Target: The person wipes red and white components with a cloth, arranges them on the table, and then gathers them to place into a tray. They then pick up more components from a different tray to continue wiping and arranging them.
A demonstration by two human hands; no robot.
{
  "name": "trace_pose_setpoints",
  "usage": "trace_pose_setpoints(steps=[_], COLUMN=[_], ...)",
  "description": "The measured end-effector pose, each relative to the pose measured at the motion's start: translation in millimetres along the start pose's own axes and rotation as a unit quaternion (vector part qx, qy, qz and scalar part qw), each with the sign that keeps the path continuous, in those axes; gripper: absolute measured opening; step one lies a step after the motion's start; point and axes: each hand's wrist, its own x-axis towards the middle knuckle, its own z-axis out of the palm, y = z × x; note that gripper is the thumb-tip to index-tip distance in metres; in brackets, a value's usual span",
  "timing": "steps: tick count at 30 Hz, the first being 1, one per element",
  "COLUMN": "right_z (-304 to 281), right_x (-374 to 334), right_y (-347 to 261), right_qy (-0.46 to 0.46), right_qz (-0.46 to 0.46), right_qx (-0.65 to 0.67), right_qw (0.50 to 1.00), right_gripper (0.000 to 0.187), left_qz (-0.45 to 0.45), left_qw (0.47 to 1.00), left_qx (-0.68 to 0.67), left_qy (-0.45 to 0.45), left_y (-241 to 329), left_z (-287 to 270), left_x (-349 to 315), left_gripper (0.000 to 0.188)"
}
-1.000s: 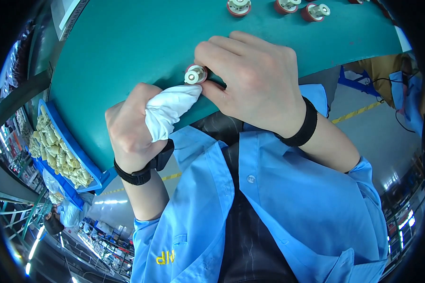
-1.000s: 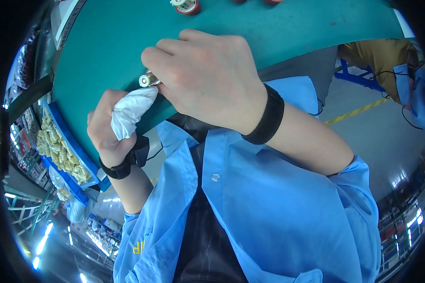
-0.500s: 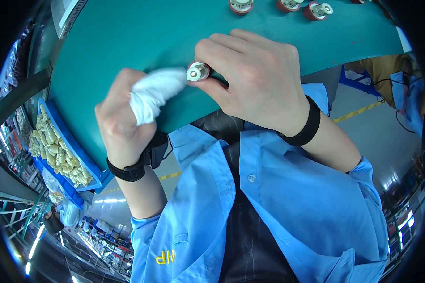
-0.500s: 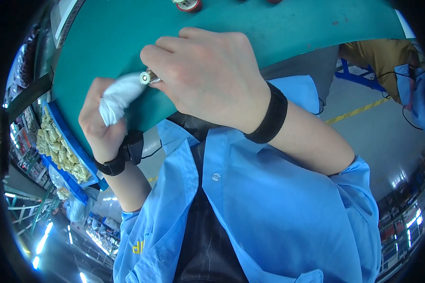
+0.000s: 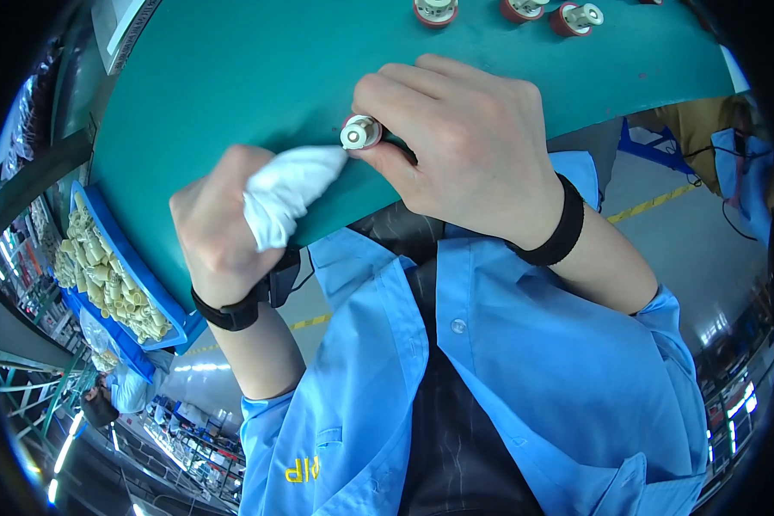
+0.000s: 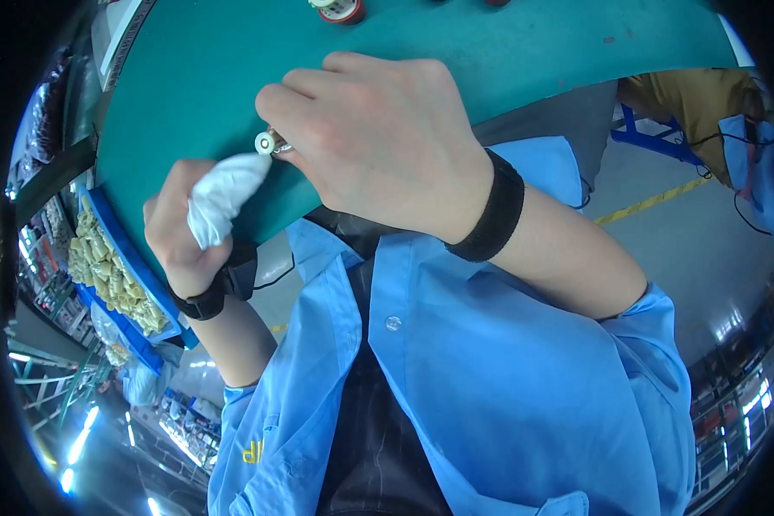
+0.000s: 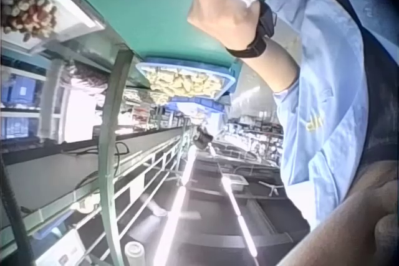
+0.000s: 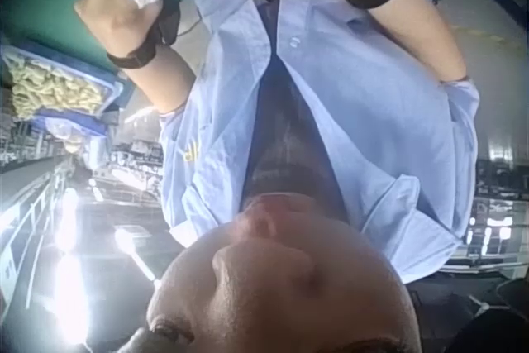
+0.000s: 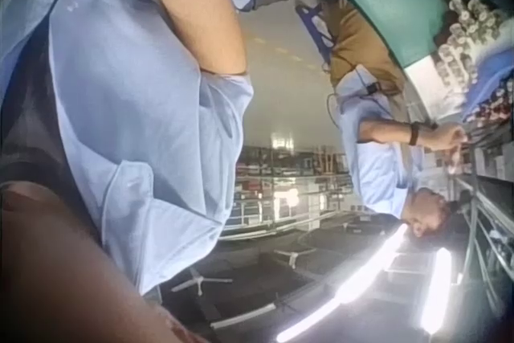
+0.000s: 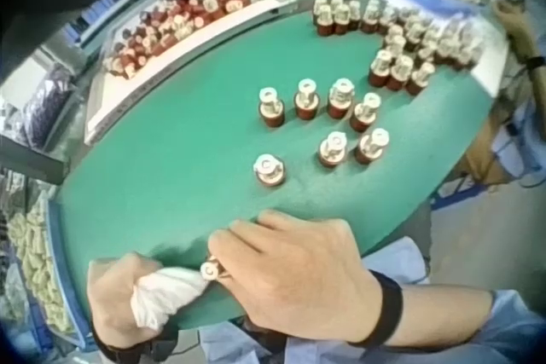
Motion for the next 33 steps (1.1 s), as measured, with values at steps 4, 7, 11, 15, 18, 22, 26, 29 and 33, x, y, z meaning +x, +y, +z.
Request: trace_pose_setpoints(steps=[4, 7, 11, 15, 18, 22, 26, 29, 33], right_z=[-2, -2, -4, -3, -1, -2, -3, -3, -2], right_x=[0, 1, 0, -1, 0, 1, 0, 1, -1], right_y=[6, 4, 3, 5, 6, 5, 5, 4, 5], right_qy=[-0.014, -0.022, -0.031, -0.031, -0.027, -0.022, -0.021, -0.02, -0.019], right_qz=[-0.014, -0.012, -0.003, 0.0, -0.006, -0.014, -0.005, -0.007, -0.007], right_qx=[-0.01, 0.01, 0.017, 0.006, 0.003, 0.009, 0.023, 0.024, 0.014], right_qw=[1.0, 1.0, 0.999, 0.999, 1.0, 1.0, 0.999, 0.999, 1.0], right_gripper=[0.022, 0.021, 0.02, 0.019, 0.019, 0.02, 0.02, 0.02, 0.021], left_qz=[-0.008, 0.01, -0.007, 0.019, 0.014, 0.034, 0.012, -0.001, -0.009], left_qw=[0.996, 0.999, 1.0, 0.998, 0.998, 0.998, 0.997, 0.998, 0.999], left_qx=[-0.079, -0.03, -0.012, -0.057, -0.06, -0.052, -0.071, -0.07, -0.044], left_qy=[-0.035, 0.038, 0.009, -0.018, 0.0, 0.019, 0.001, -0.004, 0.013], left_y=[3, -7, -7, 0, -7, -2, 7, 6, 0], left_z=[3, 7, -4, 6, 6, 7, 2, 5, 6], left_x=[1, -2, -1, 5, 2, 5, 2, 3, 2], left_gripper=[0.026, 0.025, 0.025, 0.026, 0.026, 0.024, 0.022, 0.022, 0.023])
